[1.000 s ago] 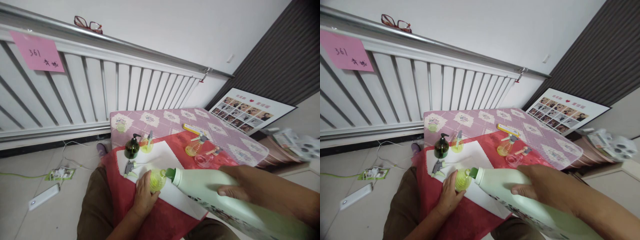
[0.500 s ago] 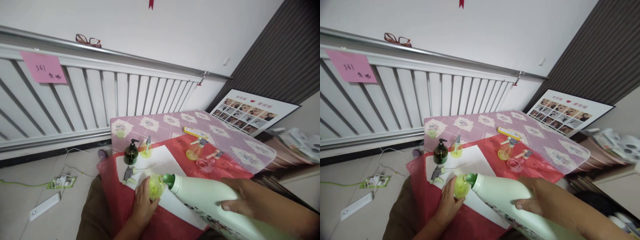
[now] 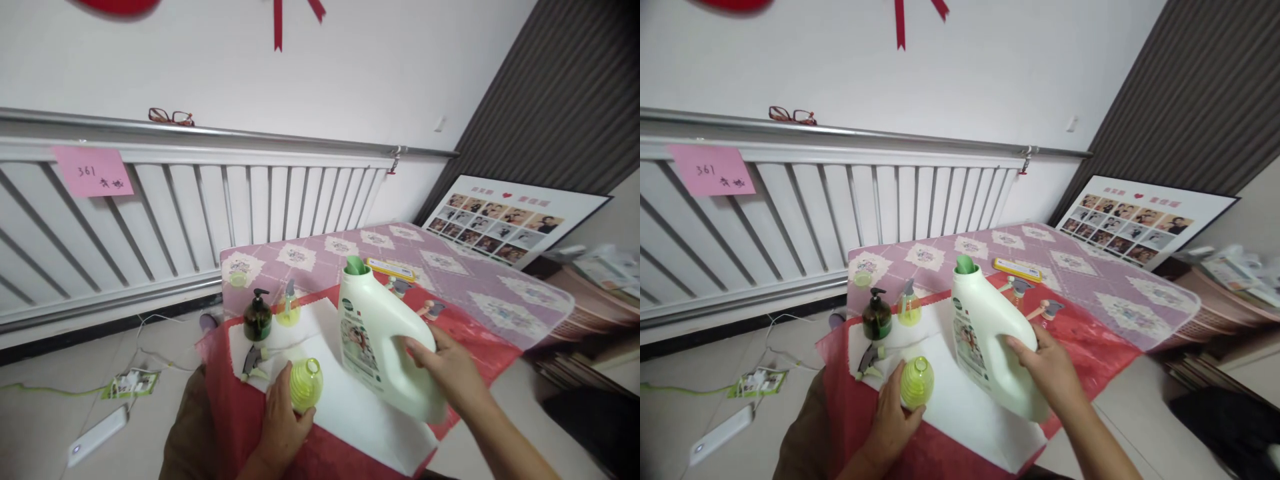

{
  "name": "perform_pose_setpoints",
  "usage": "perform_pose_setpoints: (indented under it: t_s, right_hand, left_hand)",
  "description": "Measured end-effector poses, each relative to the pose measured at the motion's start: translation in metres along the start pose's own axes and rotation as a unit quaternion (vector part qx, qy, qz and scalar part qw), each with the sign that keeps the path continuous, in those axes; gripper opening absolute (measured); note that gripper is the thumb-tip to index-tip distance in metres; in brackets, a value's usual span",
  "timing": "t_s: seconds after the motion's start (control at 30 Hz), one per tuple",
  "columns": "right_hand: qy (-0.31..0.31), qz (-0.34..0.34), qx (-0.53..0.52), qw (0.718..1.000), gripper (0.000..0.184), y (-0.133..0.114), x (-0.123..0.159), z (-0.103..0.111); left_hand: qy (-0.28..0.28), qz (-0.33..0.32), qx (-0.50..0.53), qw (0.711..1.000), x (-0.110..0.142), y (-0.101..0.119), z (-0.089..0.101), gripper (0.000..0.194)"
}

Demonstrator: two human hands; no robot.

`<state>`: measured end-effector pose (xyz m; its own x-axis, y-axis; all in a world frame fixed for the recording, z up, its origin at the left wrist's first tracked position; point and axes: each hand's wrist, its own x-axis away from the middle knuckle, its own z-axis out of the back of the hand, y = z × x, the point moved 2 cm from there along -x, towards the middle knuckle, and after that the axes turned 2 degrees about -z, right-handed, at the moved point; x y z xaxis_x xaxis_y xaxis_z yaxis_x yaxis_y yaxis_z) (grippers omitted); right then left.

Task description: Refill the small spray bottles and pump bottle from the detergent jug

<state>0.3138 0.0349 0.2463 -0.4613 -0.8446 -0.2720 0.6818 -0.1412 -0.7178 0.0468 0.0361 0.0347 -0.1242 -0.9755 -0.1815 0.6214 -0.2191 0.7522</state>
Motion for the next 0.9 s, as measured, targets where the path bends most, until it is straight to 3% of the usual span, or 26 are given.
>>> perform_pose_setpoints:
  t_s: [0.13, 0.33, 0.43, 0.57, 0.77, 0.83, 0.9]
  right_hand:
    - [0.041, -0.057, -0.103, 0.992, 0.04, 0.026, 0.003, -0.05]
    - [0.078, -0.079, -0.129, 0.985, 0.045, 0.061, 0.011, -0.106]
    - [0.077, -0.084, -0.127, 0.985, 0.044, 0.069, 0.018, -0.113]
    - [0.069, -0.075, -0.132, 0.986, 0.046, 0.066, 0.028, -0.108]
    - [0.166, -0.07, -0.165, 0.97, 0.055, 0.056, 0.077, -0.094]
    - [0.154, -0.08, -0.182, 0.968, 0.05, 0.056, 0.1, -0.1]
    - [0.093, -0.092, -0.193, 0.972, 0.041, 0.055, 0.119, -0.112]
  left_hand:
    - [0.012, -0.005, -0.003, 1.0, 0.001, -0.002, -0.003, 0.079]
    - [0.011, -0.002, -0.008, 1.0, 0.001, 0.0, -0.002, 0.08]
    - [0.006, 0.005, -0.012, 1.0, 0.001, 0.002, 0.0, 0.079]
    - [0.004, 0.013, -0.013, 1.0, 0.0, 0.004, 0.001, 0.08]
    - [0.004, 0.003, -0.011, 1.0, -0.002, 0.001, -0.001, 0.082]
    - [0.012, -0.003, -0.014, 1.0, -0.002, 0.0, -0.002, 0.081]
    - [0.021, -0.012, -0.016, 1.0, -0.002, 0.001, -0.001, 0.081]
